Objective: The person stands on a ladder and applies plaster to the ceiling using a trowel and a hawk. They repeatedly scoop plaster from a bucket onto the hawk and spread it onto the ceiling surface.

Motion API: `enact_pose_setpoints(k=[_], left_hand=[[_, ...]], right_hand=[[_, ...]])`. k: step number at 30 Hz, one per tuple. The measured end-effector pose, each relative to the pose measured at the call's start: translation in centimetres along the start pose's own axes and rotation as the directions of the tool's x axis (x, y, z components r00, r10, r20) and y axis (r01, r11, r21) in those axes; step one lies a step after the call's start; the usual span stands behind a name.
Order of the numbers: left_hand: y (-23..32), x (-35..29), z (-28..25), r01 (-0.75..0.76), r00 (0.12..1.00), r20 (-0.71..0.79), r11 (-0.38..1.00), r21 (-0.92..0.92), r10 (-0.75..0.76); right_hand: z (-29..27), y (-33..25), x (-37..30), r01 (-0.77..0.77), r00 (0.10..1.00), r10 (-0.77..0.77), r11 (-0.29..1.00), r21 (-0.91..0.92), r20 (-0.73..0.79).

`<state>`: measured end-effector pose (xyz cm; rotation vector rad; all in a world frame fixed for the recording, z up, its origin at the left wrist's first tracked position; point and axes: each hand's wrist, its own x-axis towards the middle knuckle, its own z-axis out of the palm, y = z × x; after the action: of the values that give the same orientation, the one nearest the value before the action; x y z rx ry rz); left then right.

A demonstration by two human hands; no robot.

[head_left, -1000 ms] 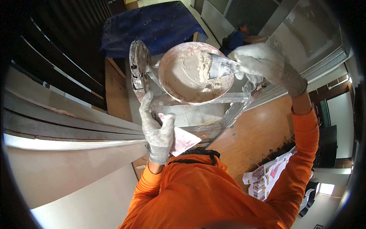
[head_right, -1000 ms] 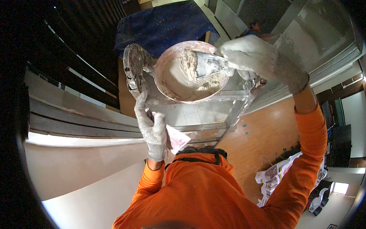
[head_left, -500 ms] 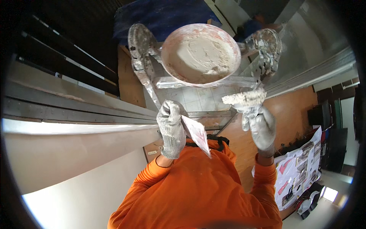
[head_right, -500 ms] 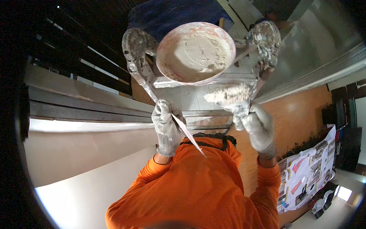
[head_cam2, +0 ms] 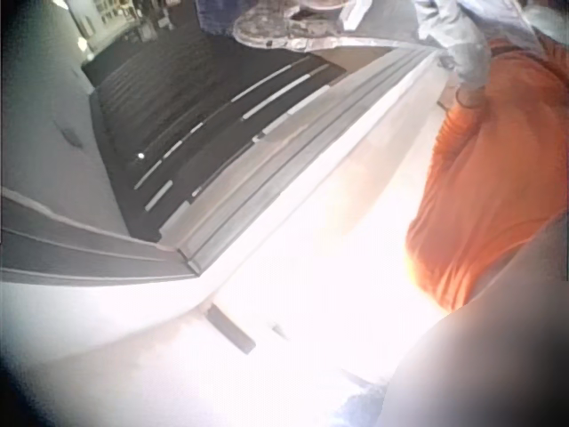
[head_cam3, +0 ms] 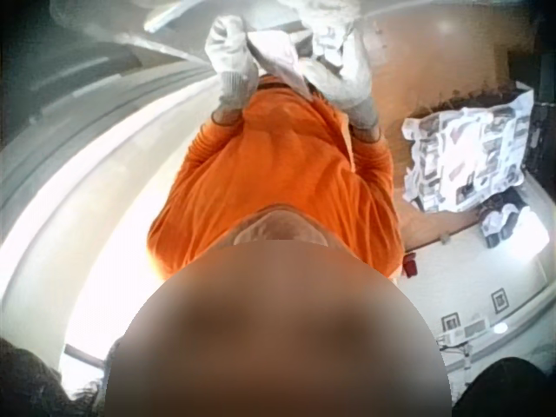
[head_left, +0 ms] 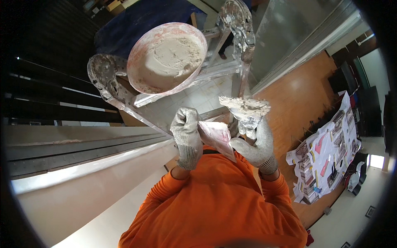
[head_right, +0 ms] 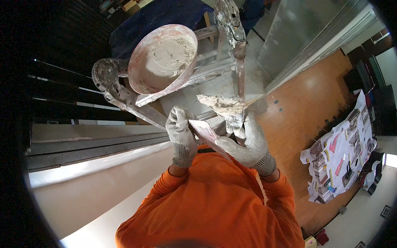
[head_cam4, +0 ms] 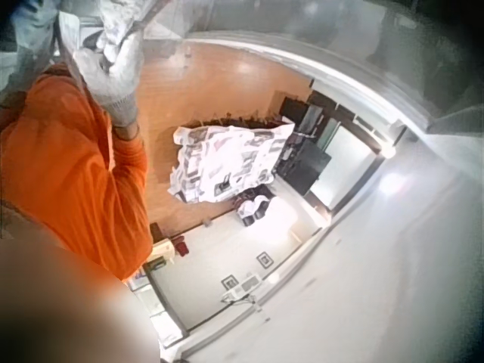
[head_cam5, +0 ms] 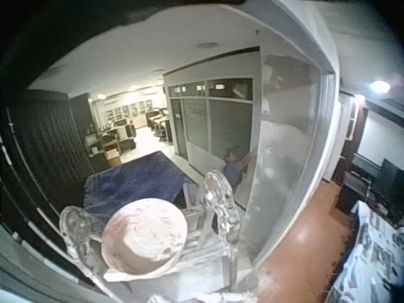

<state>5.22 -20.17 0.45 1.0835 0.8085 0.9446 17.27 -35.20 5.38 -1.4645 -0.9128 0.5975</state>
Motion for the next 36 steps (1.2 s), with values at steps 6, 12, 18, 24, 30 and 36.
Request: enact_pose_setpoints(k=[6,12,18,24,30,36], left_hand=[[0.9,0.3,-1.1,0.236,0.923,0.340,0.964,-0.122,-0.183],[-1.0,-0.4,-3.8,0.680,0.656,0.647,0.677,-0.281,-0.389],[-1.3,-0.4,-0.8,0.736,0.648,0.677,0.515,-0.439,-0.348],[0.5,-0.5,2.6,0.827,0.551,0.805,0.271,-0.493,-0.219],[0.9,-0.6,4.2,0.760,0.649,0.645,0.321,-0.565,-0.402],[0.9,0.0,4.4,0.782,0.622,0.706,0.321,-0.535,-0.338]], right_hand=[[0.2,0.6,0.1,0.072,0.989,-0.062,0.995,0.072,-0.135],[-0.3,0.9,0.1,0.009,0.982,0.050,0.951,0.308,-0.182],[-1.9,2.9,0.7,0.118,0.979,-0.085,0.976,0.181,-0.183],[-0.7,5.4,2.8,0.392,0.873,-0.424,0.904,-0.168,-0.241],[-0.2,9.6,2.5,0.260,0.887,-0.291,0.956,-0.134,-0.358],[-0.8,8.6,2.2,0.246,0.894,-0.309,0.944,-0.221,-0.326]])
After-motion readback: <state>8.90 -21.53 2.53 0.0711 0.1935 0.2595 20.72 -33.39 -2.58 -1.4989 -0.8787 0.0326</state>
